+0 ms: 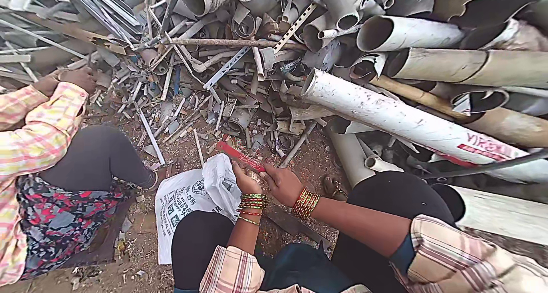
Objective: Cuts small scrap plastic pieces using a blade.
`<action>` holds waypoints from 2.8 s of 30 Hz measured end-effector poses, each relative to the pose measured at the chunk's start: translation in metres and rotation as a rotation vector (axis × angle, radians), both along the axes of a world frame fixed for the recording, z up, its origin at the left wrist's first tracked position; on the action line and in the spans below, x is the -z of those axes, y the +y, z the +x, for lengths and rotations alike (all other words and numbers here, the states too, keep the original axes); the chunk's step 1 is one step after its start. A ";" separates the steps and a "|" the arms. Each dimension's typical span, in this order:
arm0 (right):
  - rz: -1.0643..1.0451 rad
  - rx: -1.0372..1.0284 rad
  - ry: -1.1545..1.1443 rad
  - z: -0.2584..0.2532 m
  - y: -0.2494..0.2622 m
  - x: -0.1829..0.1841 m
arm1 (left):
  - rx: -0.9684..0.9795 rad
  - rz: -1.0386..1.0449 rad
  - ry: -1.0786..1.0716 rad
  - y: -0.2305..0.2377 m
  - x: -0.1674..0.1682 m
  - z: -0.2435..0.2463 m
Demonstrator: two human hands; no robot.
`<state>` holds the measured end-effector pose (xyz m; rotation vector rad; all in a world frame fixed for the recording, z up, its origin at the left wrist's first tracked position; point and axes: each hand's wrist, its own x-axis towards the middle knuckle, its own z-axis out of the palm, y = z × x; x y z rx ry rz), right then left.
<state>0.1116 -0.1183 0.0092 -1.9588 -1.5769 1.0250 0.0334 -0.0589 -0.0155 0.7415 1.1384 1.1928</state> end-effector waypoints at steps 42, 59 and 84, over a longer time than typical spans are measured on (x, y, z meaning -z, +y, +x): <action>-0.020 -0.044 -0.047 0.001 0.012 0.005 | -0.044 0.105 0.132 0.010 0.026 -0.007; -0.026 -0.028 -0.049 0.012 0.021 0.004 | 0.013 0.007 0.042 0.005 0.007 0.000; 0.011 -0.078 0.032 -0.004 0.011 0.003 | -0.042 0.036 0.134 0.007 0.010 -0.004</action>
